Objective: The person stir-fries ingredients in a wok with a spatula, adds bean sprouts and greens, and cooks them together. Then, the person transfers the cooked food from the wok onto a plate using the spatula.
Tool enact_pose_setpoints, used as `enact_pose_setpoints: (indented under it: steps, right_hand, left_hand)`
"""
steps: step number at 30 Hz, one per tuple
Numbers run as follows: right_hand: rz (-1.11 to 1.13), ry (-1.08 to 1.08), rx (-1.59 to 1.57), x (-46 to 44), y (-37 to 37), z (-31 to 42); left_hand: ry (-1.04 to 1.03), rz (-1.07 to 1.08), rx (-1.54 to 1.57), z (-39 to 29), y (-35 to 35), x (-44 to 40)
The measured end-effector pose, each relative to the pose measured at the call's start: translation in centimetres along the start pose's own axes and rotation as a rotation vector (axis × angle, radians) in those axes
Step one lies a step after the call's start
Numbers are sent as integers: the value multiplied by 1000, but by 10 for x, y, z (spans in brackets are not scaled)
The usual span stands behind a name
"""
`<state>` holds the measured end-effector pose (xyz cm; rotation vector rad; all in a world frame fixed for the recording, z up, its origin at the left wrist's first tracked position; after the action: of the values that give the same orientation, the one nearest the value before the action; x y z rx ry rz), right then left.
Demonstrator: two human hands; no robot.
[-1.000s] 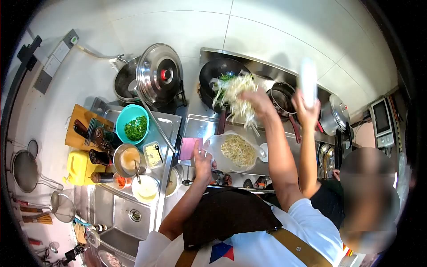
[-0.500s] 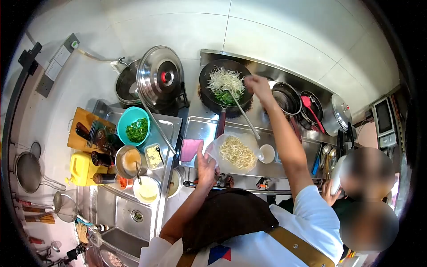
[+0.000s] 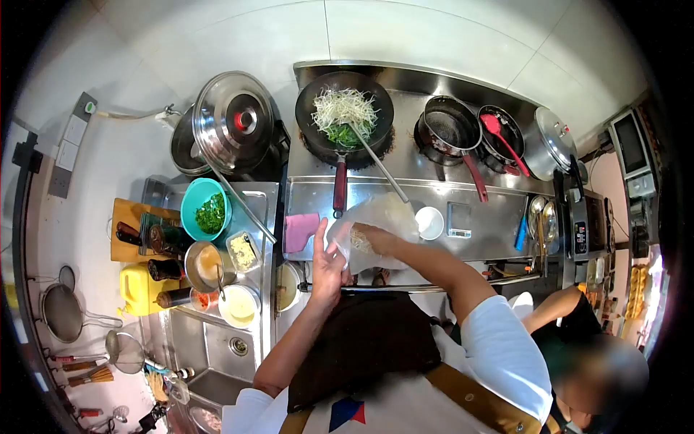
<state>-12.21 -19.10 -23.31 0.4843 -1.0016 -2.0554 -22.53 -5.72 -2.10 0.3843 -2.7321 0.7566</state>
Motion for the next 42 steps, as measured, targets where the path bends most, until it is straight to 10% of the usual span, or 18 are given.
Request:
enact_pose_setpoints:
  steps: [18, 24, 42]
  right_hand:
    - [176, -224, -174, -7, -38, -121]
    - [-116, -41, 57, -14, 116, 26]
    - [-105, -232, 44, 3, 103, 11]
  left_hand:
    - [-13, -100, -83, 12, 10, -19]
    - [-15, -90, -68, -2, 4, -24]
    - [14, -121, 26, 14, 25, -46]
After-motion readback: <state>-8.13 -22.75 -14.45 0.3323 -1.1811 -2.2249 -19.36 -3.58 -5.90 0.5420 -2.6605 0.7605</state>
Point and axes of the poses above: each hand's wrist, its own x-axis away from the middle knuckle, its own y-axis out of the back of the hand, z = x × y, the point moved 6 cm from there along -x, towards the middle knuckle, and after that the axes turned 5 degrees about -z, right-handed, at the moved point
